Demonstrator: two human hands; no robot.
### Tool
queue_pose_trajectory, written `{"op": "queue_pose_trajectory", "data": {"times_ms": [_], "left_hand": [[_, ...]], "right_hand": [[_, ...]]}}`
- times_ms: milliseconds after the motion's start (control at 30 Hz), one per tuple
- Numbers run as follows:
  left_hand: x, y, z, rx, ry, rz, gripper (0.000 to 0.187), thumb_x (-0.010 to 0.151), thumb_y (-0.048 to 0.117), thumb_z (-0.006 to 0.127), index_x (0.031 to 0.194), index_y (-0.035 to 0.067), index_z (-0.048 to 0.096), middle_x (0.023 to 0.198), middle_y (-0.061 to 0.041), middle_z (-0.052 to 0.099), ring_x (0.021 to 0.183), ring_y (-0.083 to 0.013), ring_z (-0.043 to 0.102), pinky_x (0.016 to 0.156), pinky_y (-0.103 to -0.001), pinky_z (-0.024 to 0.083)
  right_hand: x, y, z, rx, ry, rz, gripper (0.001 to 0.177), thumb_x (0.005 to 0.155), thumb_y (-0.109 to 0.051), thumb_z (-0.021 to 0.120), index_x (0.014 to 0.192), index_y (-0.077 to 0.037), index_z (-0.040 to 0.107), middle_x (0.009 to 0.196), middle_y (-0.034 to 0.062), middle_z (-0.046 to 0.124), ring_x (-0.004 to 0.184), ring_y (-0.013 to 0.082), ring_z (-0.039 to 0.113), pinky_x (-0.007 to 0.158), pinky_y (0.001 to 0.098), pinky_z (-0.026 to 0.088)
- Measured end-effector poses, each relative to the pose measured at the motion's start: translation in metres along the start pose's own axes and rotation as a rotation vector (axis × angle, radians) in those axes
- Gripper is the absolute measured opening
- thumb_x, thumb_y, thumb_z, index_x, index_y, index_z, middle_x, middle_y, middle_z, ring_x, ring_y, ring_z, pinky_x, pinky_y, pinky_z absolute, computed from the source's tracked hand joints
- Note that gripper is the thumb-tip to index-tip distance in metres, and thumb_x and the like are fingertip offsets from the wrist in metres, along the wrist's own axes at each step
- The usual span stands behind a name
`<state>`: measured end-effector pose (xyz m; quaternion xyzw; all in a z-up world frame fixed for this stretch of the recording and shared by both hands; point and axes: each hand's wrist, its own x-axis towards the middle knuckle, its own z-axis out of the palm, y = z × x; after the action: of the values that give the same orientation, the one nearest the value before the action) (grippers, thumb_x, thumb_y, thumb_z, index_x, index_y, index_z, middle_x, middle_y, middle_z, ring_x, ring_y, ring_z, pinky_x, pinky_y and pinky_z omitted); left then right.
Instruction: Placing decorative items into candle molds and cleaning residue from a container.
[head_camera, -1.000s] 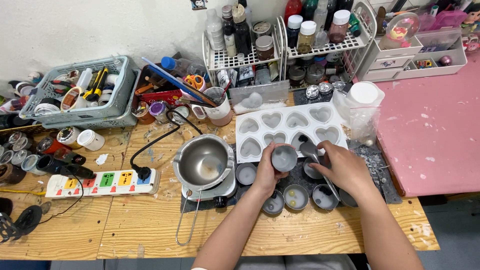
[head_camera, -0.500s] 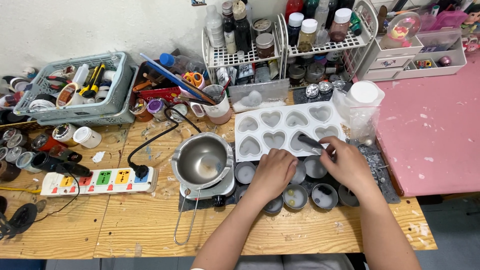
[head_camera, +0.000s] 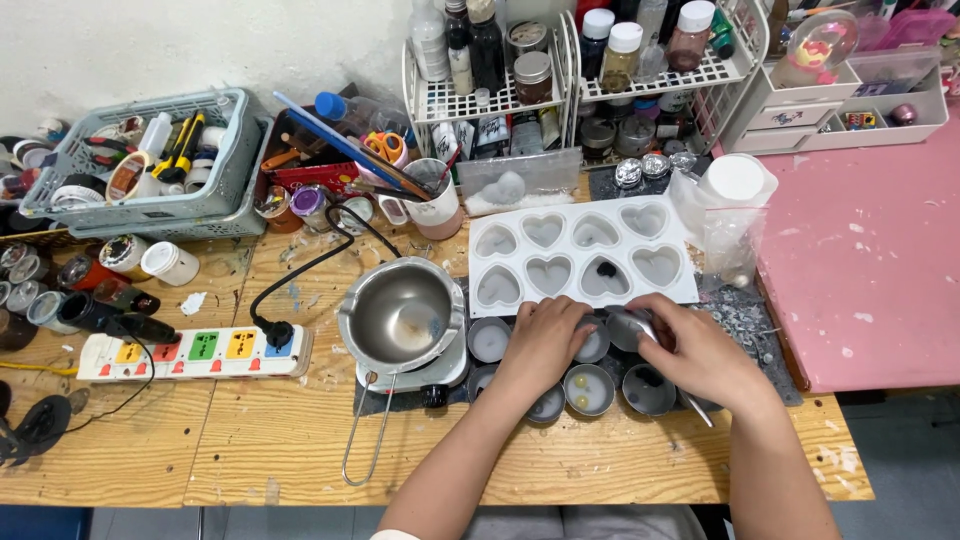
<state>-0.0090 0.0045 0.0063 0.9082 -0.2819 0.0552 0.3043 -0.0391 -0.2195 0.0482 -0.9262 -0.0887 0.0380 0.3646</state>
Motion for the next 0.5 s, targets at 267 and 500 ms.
{"op": "queue_pose_trajectory", "data": {"times_ms": [267,500], "left_hand": [[0.002,0.001,-0.005,0.02,0.057,0.0,0.025,0.092,0.021,0.069,0.116,0.013,0.069,0.103,-0.006,0.064,0.104,-0.0255,0.061,0.091,-0.043,0.041],[0.005,-0.003,-0.007,0.008,0.084,-0.047,0.02,0.097,0.017,0.066,0.116,0.012,0.069,0.105,-0.006,0.065,0.104,-0.0266,0.061,0.089,-0.043,0.044]], "right_hand": [[-0.002,0.006,-0.005,0.042,-0.002,0.108,0.039,0.088,-0.017,0.063,0.126,-0.011,0.063,0.072,0.0131,0.071,0.061,0.027,0.07,0.062,0.0401,0.055],[0.0,0.041,-0.012,0.018,0.186,0.12,0.028,0.098,-0.014,0.055,0.124,-0.008,0.063,0.083,0.0155,0.074,0.076,0.0316,0.072,0.072,0.0436,0.055]]}}
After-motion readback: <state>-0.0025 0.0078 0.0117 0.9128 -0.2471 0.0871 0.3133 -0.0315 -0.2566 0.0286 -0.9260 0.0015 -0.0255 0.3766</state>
